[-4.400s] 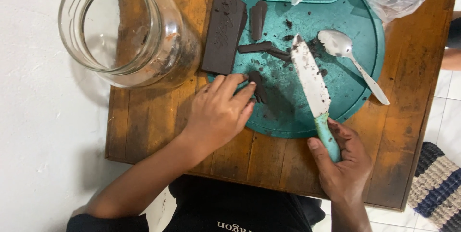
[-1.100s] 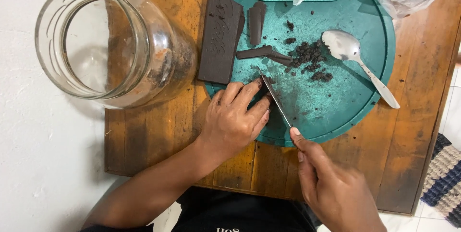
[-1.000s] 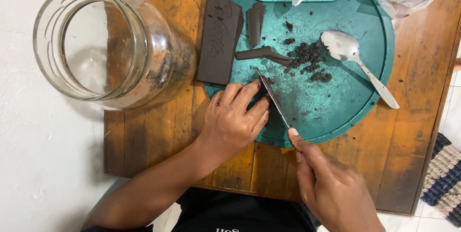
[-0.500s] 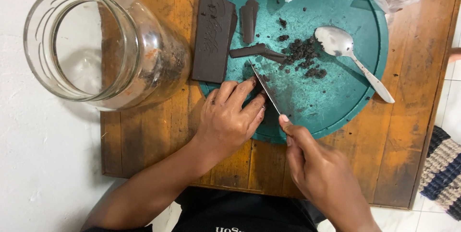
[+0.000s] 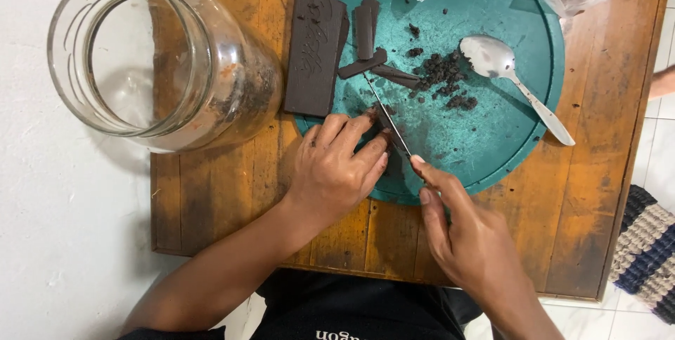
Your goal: A person uses a knife to shave and chop a large block of dark chocolate on a green cutting board, occasionally using a spoon to move the pieces.
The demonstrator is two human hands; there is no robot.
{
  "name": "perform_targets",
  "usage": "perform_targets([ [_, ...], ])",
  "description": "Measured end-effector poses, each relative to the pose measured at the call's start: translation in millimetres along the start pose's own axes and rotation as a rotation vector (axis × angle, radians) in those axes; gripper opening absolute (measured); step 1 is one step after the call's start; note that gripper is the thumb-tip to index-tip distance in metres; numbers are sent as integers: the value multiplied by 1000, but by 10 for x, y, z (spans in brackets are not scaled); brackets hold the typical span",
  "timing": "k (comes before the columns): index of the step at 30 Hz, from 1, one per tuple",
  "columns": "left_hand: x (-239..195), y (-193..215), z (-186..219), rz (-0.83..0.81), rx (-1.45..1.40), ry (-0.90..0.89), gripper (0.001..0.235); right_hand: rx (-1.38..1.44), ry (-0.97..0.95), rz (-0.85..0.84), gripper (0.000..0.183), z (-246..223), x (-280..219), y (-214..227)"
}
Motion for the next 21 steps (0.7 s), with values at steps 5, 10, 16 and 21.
perform_targets([
  [5, 25, 31, -2, 9, -31, -4, 11, -39, 76, 8, 47, 13, -75, 6],
  [10, 14, 22, -6, -22, -40, 36, 12, -40, 107, 2, 48, -13, -80, 70],
  [16, 35, 24, -16, -36, -56, 33, 9, -51, 173, 10, 49, -1, -98, 112],
  [21, 27, 10, -20, -26, -49, 28, 12, -79, 252, 73, 46, -21, -105, 119],
])
Point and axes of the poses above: each hand's wrist, its own x-axis towards the middle knuckle, its own y-axis out of the back of the hand, z = x × y, the point moved 2 cm from there along x, towards the middle knuckle, and after that the axes turned 5 degrees about -x, right-handed, at the moved point
